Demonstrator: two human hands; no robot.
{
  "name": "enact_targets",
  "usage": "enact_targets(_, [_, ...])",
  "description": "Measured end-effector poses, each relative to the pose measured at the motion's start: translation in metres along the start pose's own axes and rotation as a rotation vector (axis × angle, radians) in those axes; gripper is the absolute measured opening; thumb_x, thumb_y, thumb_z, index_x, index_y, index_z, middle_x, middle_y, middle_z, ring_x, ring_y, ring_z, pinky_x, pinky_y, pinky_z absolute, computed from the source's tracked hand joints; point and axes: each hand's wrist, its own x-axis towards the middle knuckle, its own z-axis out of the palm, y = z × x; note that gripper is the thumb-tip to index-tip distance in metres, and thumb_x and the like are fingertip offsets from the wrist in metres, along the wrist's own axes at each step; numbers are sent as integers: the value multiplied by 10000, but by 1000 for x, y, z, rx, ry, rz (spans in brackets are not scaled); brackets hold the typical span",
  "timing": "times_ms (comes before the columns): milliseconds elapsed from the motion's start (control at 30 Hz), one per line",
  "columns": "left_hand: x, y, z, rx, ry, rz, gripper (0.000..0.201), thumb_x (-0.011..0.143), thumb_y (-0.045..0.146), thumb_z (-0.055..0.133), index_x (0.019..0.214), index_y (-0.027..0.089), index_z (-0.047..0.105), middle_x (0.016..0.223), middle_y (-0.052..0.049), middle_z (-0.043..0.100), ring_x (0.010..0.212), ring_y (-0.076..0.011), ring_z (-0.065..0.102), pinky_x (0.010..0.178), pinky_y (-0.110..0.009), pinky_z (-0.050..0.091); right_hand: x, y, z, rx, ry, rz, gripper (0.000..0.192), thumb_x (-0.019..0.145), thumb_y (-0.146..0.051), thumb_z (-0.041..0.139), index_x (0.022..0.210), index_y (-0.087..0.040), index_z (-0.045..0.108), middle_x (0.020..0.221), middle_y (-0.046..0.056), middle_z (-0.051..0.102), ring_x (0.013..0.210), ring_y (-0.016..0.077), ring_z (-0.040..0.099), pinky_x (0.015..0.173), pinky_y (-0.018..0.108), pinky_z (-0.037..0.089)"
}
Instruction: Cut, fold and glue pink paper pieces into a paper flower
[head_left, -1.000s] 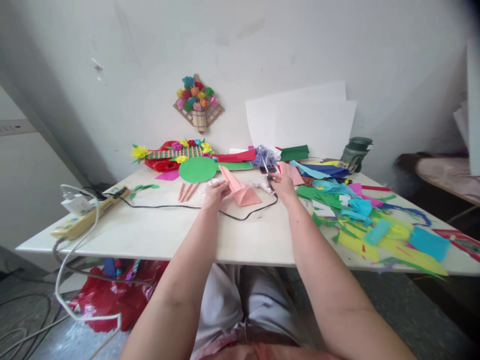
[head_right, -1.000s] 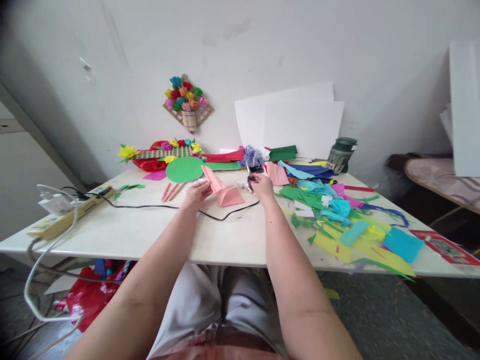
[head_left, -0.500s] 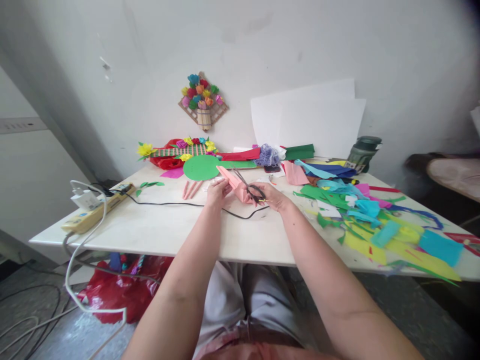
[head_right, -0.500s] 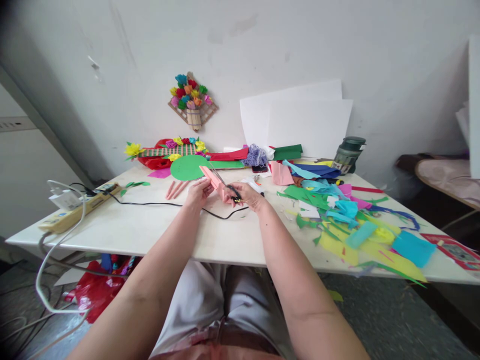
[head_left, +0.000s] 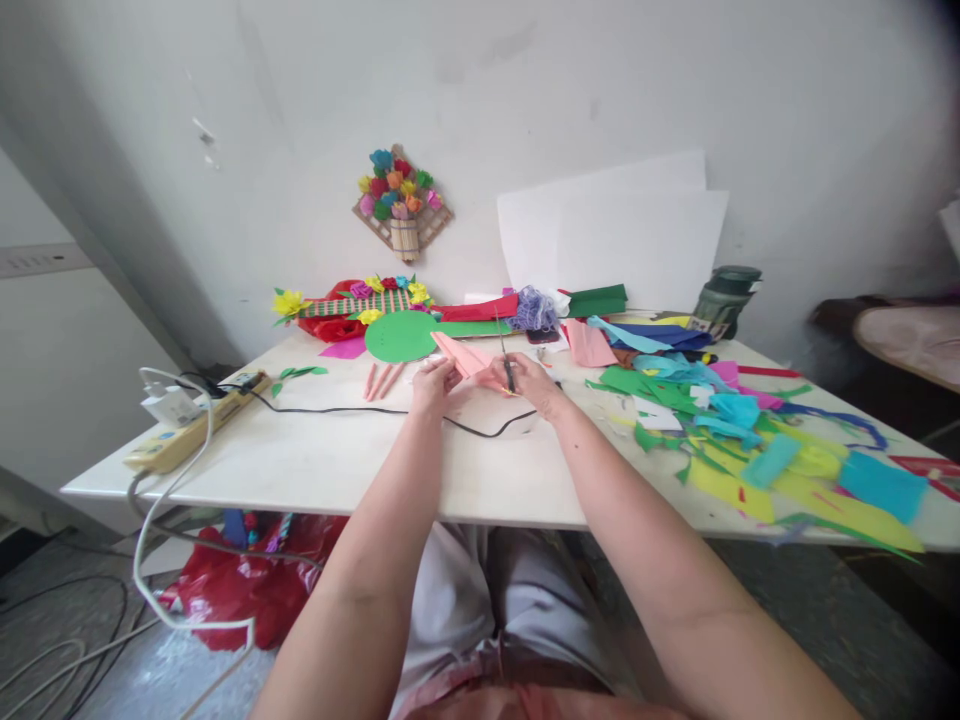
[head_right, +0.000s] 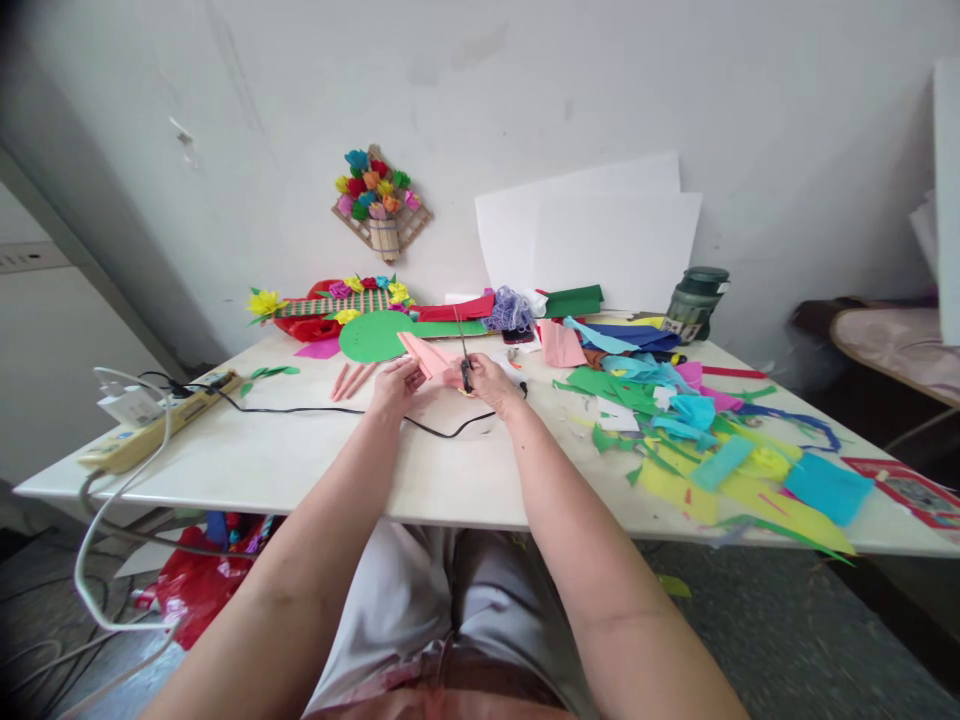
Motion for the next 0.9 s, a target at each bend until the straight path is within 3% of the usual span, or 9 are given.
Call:
enact_targets(167, [-1,-1,1,46,-13,-1,236,542,181,786,643,138,577,560,20,572,528,-87,559,608,-239,480,3,1,-1,-101,130,-5,350,747,-399,612,1032,-207,550,823,14,613,706,125,585,489,191,487])
enact_targets(367, [0,-1,0,36,-21,0,220,545,165,773,646,135,580,566,24,570,523,-79,550,605,-232,477,2,0,-3,-121,151,-5,336,769,-365,585,1046,-174,584,702,9,602,534,107,549,334,163,345])
enact_targets(600, [2,0,-2,33,-26,-11,182,585,152,746,674,136,588,604,15,596,536,-83,569,608,-236,475,-7,-6,-7,94,-142,-33,310,713,-390,658,913,-156,620,624,-13,600,419,57,482,298,151,219])
enact_targets(767, [3,1,-3,21,-24,-25,189,578,143,738,693,131,588,626,7,614,556,-90,588,623,-240,488,-12,-10,-13,52,-353,2,330,717,-413,660,877,-130,600,588,-16,601,399,54,494,298,146,231])
enact_targets(900, [4,1,-5,-19,-22,-23,193,582,136,733,692,139,574,627,5,620,574,-98,602,633,-244,502,-16,-14,-21,12,-444,10,355,731,-438,638,891,-125,592,572,-13,606,385,58,487,299,157,209])
